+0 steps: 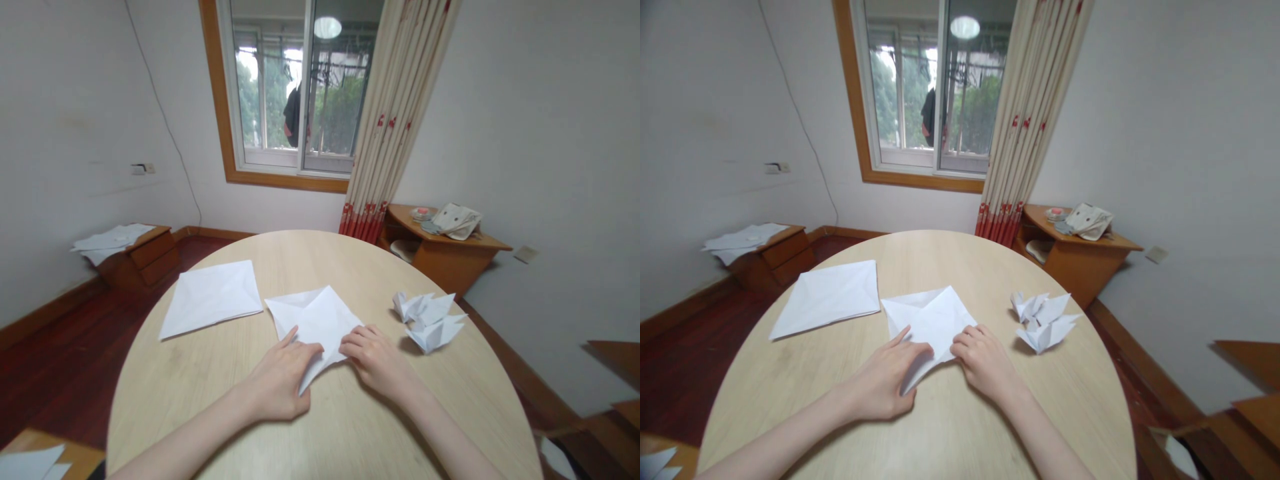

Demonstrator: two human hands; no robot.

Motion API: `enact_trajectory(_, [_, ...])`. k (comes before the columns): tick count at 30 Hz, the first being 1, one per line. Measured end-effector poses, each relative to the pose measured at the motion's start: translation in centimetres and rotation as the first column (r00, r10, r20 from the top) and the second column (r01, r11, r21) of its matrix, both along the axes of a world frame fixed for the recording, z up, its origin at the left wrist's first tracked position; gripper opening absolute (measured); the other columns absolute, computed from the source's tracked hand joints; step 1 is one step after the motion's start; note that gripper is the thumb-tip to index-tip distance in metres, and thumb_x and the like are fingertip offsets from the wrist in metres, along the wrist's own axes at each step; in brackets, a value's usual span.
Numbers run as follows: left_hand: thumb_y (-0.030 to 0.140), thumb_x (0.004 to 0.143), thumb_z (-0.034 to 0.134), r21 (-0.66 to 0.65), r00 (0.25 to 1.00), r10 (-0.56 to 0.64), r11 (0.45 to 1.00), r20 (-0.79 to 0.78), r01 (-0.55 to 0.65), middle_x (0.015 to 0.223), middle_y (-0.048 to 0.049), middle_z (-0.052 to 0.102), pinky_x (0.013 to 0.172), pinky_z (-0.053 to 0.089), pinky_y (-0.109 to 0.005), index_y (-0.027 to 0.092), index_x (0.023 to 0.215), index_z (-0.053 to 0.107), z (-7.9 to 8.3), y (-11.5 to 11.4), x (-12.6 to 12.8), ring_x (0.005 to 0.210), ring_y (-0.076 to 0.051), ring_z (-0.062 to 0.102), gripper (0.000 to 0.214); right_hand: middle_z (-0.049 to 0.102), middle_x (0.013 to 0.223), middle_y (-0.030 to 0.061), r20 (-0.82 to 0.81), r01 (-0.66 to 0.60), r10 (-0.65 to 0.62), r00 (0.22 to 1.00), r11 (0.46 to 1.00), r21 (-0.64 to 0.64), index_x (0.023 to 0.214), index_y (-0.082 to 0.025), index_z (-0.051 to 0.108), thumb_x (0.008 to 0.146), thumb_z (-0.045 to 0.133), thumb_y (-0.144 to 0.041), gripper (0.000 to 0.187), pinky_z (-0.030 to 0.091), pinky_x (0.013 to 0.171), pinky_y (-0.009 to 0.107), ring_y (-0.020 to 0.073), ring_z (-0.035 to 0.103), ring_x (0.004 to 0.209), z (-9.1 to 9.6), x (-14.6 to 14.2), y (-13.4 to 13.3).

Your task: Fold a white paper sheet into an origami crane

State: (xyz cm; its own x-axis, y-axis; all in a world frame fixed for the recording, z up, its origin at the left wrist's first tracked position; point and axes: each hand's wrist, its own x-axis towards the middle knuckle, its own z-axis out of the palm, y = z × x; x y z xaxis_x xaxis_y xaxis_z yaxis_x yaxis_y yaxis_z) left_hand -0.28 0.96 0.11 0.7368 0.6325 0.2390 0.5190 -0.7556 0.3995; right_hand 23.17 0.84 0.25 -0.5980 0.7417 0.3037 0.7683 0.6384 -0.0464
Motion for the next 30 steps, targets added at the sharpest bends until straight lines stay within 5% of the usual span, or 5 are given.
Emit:
enact_trajectory(11, [0.012,0.06,0.05,0.083,1.0,-0.015,0.996,-0.021,0.017,0.11,-0.0062,0.065,0.116,0.016,-0.051,0.02,0.121,0.046,0.8,0.3,-0.7,0.104,-0.024,0.061,0.062,0.071,0.097,0.0029,-0.049,0.06,-0.07,0.996,0.982,-0.177,0.087,-0.023,0.071,0.086,0.058,-0.022,0.013,0.044,0.073,0.03,0.02,0.063,0.089,0.1,-0.4,-0.7])
enact_trajectory(21, [0.022,0.083,0.055,0.272,0.982,0.017,0.96,0.189,-0.069,0.107,-0.0057,0.068,0.107,0.036,-0.045,0.021,0.115,0.05,1.3,1.3,-1.6,0.101,-0.021,0.064,0.032,0.07,0.092,0.0046,-0.136,0.12,-0.148,0.98,0.974,-0.191,0.088,-0.02,0.067,0.095,0.047,-0.025,0.021,0.045,0.077,0.032,0.0205,0.061,0.089,-0.8,-0.8,-0.3])
enact_trajectory(30, [0.032,0.093,0.053,0.295,0.926,0.139,0.922,0.352,-0.25,0.123,-0.0118,0.058,0.096,0.045,-0.045,0.023,0.133,0.033,-0.2,2.2,-2.0,0.115,-0.026,0.055,0.046,0.064,0.085,0.0048,-0.278,0.12,-0.196,0.94,0.956,-0.269,0.081,-0.02,0.059,0.097,0.041,-0.031,0.027,0.044,0.073,0.031,0.0196,0.057,0.083,-1.4,-2.0,-0.4])
